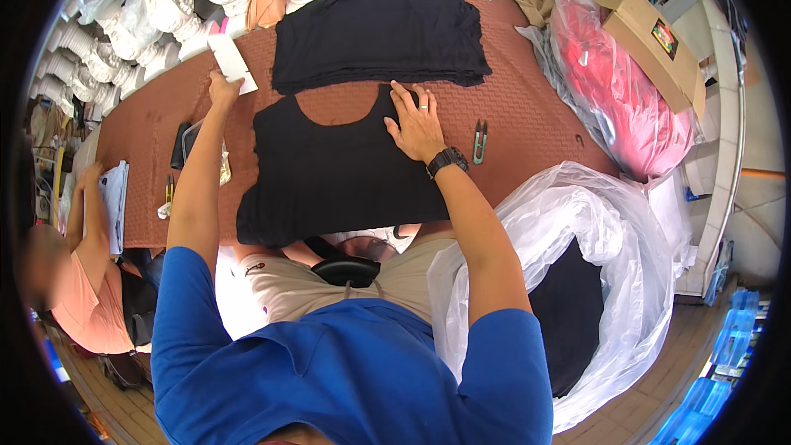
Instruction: The person places a white label onto a black garment piece, pins it in place, and handles a spool of black thread.
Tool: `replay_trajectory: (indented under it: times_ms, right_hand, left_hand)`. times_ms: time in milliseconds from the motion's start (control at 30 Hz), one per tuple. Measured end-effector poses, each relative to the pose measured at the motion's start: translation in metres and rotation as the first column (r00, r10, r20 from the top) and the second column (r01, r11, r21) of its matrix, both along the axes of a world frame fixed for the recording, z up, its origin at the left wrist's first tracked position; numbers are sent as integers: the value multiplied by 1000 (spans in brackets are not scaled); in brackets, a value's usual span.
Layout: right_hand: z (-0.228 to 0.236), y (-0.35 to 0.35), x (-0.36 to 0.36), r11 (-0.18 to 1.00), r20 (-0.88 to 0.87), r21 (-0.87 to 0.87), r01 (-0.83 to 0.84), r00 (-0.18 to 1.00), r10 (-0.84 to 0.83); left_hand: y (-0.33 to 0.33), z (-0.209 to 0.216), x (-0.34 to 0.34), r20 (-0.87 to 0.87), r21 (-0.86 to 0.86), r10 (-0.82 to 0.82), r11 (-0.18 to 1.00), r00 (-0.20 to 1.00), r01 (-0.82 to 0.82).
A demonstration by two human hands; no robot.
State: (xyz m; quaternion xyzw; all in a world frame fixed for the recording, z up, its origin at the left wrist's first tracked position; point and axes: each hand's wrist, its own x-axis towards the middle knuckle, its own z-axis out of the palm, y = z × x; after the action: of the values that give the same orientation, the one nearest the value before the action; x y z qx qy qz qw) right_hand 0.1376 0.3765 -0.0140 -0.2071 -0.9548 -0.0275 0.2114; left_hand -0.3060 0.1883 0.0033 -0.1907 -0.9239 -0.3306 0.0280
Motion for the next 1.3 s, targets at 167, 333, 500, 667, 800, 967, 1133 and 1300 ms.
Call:
replay_trajectory:
  times_ms: [167, 333, 500, 667, 800, 967, 1133, 1300]
  right_hand:
    - [-6, 6, 7, 982, 5, -187, 7, 1000, -7]
    - [-5, 6, 2, 979, -7, -206, 1, 1000, -2]
    - [-7, 10, 3, 975, 63, -219, 30, 998, -16]
    - [-10, 13, 5, 968, -40, -250, -1, 999, -9]
    - [-7, 7, 2, 976, -60, -219, 12, 998, -26]
    - [-7, 6, 1, 977, -54, -212, 13, 998, -25]
    - [-11, 8, 1, 975, -63, -223, -2, 998, -12]
    - [-14, 10, 0, 977, -62, -212, 12, 998, -26]
  left_hand:
    - [14, 33, 76, -207, 369, -148, 903, 967, 218]
    - [-15, 50, 256, -202, 479, -615, 617, 763, 624]
    - [-17, -1, 356, 75, 467, -661, 685, 746, 560]
    - [-10, -17, 378, 107, 433, -565, 767, 818, 473]
    - [-11, -19, 376, 128, 385, -556, 791, 821, 476]
    - [-11, -20, 369, 97, 333, -571, 791, 815, 514]
    - [-20, -8, 371, 259, 437, -605, 768, 753, 467]
    - [-23, -16, 369, 283, 444, -614, 765, 737, 467]
